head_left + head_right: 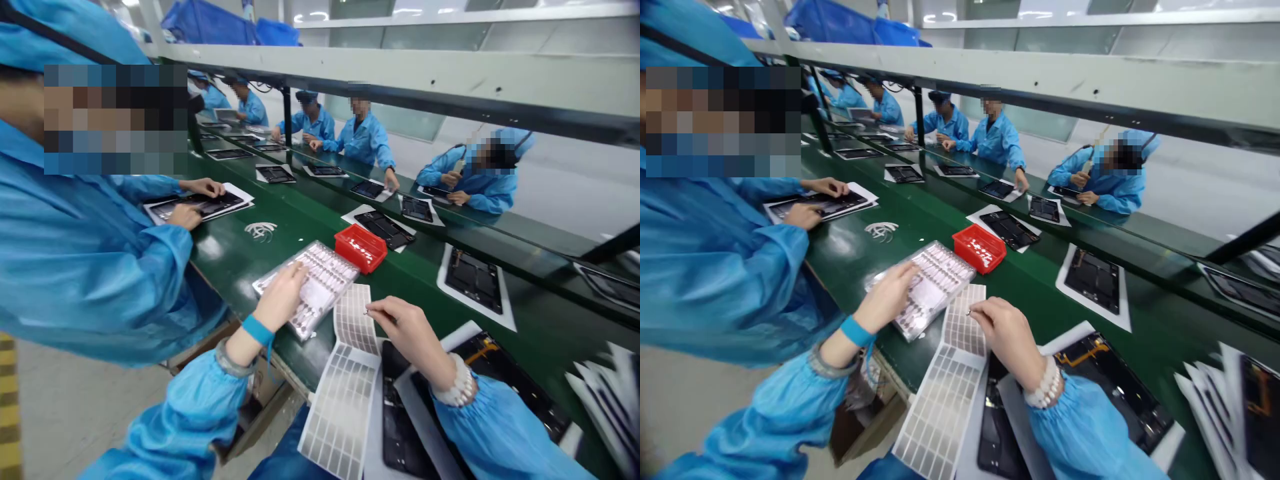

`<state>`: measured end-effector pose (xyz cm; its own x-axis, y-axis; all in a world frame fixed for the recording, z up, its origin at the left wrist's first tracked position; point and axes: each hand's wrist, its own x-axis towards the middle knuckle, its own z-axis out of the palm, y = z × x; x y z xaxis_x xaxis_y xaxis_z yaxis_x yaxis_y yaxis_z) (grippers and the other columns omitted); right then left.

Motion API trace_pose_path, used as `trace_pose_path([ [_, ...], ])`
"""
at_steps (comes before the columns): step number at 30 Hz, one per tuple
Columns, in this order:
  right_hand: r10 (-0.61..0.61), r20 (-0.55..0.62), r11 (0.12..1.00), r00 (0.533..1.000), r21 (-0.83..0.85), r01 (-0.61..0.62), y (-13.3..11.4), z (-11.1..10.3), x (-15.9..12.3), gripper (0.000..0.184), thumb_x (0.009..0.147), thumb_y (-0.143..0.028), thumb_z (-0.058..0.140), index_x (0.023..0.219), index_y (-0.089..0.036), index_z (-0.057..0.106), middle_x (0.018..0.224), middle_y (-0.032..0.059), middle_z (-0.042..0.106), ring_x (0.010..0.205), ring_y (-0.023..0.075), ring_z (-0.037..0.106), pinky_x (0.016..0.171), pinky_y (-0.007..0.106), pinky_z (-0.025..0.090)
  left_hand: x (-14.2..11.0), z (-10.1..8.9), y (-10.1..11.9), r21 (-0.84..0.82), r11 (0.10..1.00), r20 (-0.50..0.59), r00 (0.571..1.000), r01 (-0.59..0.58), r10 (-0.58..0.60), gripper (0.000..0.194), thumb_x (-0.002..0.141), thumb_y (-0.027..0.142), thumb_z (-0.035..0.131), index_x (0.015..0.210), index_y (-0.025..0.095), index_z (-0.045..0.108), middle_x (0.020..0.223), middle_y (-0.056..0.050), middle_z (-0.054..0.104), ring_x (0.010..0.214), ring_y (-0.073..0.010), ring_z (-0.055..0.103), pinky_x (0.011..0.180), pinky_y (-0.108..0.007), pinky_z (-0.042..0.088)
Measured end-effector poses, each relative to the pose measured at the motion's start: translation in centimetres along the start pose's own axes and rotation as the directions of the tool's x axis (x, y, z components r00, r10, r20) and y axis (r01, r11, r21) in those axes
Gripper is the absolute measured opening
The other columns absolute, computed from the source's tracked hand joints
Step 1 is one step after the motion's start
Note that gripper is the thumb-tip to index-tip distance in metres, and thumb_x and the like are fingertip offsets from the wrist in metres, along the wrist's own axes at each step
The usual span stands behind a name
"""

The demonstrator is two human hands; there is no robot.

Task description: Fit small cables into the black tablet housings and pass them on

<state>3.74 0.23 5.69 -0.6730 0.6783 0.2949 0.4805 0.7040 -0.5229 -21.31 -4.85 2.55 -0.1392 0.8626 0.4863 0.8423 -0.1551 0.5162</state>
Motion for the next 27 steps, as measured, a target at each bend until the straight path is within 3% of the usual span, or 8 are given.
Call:
trace_pose_path([
  [3,0.162,0.061,0.985,0.985,0.044,-0.165,1.8,-4.2,-3.7,0.019,0.089,-0.028,0.050,0.083,-0.022,0.067,0.084,0.0023,0.069,0.079,0.0166,0.063,0.072,0.027,0.047,-0.7,0.5,2.2,0.148,0.985,-0.003,0.996,-0.090,0.092,0.036,0.084,0.011,0.041,0.117,0.012,0.055,0.134,-0.021,0.046,0.129,-0.0377,0.036,0.103,-0.061,0.031],
  [5,0.269,0.040,0.963,0.962,0.027,-0.270,3.6,-7.6,-7.0,0.020,0.089,-0.032,0.050,0.082,-0.022,0.066,0.083,0.0024,0.068,0.077,0.0164,0.063,0.071,0.027,0.046,-1.9,1.4,4.9,0.224,0.939,0.055,0.965,-0.261,0.255,0.038,0.089,0.020,0.043,0.125,0.013,0.052,0.137,-0.018,0.045,0.130,-0.0383,0.036,0.103,-0.058,0.034],
  [6,0.318,0.022,0.948,0.948,0.002,-0.318,4.6,-9.4,-8.9,0.021,0.089,-0.033,0.049,0.081,-0.022,0.065,0.083,0.0027,0.068,0.077,0.0165,0.062,0.071,0.027,0.046,-2.7,2.0,6.4,0.191,0.908,0.101,0.928,-0.373,0.359,0.037,0.090,0.022,0.042,0.125,0.015,0.053,0.135,-0.016,0.049,0.128,-0.0362,0.040,0.102,-0.055,0.037],
  [9,0.474,-0.021,0.868,0.880,-0.159,-0.471,7.6,-13.7,-14.9,0.023,0.089,-0.031,0.046,0.079,-0.021,0.064,0.081,0.0035,0.066,0.076,0.0173,0.061,0.071,0.029,0.045,-5.3,4.6,10.3,-0.057,0.747,0.270,0.710,-0.662,0.650,0.032,0.092,0.022,0.042,0.120,0.026,0.057,0.126,-0.004,0.059,0.121,-0.0263,0.050,0.100,-0.041,0.044],
  [11,0.561,-0.006,0.793,0.828,-0.285,-0.539,9.2,-15.0,-18.4,0.022,0.088,-0.029,0.047,0.076,-0.021,0.063,0.079,0.0034,0.065,0.076,0.0175,0.061,0.070,0.029,0.045,-7.0,6.8,12.2,-0.170,0.673,0.346,0.596,-0.720,0.725,0.032,0.091,0.023,0.046,0.121,0.028,0.057,0.126,-0.002,0.060,0.119,-0.0251,0.053,0.097,-0.039,0.046],
  [13,0.585,0.021,0.754,0.811,-0.382,-0.534,10.5,-15.1,-20.7,0.021,0.089,-0.025,0.047,0.076,-0.021,0.063,0.080,0.0035,0.065,0.078,0.0175,0.060,0.070,0.029,0.045,-8.1,8.9,13.2,-0.206,0.643,0.393,0.540,-0.737,0.744,0.033,0.090,0.024,0.050,0.122,0.028,0.056,0.126,-0.003,0.059,0.117,-0.0265,0.054,0.095,-0.040,0.047],
  [18,0.498,0.020,0.710,0.867,-0.584,-0.394,12.9,-14.2,-21.6,0.025,0.093,-0.020,0.044,0.080,-0.019,0.066,0.084,0.0058,0.062,0.084,0.0185,0.057,0.075,0.030,0.044,-8.9,11.8,13.2,-0.185,0.655,0.419,0.544,-0.733,0.727,0.025,0.090,0.020,0.050,0.111,0.025,0.062,0.125,-0.005,0.060,0.120,-0.0294,0.051,0.093,-0.043,0.048],
  [27,0.430,0.279,0.785,0.859,-0.586,-0.203,14.2,-14.3,-20.0,0.019,0.086,-0.017,0.059,0.069,-0.022,0.067,0.081,0.0015,0.062,0.080,0.0152,0.055,0.072,0.026,0.040,-8.8,11.7,12.7,-0.131,0.606,0.439,0.502,-0.784,0.745,0.028,0.089,0.022,0.049,0.112,0.028,0.063,0.127,-0.001,0.059,0.120,-0.0285,0.052,0.091,-0.041,0.050],
])
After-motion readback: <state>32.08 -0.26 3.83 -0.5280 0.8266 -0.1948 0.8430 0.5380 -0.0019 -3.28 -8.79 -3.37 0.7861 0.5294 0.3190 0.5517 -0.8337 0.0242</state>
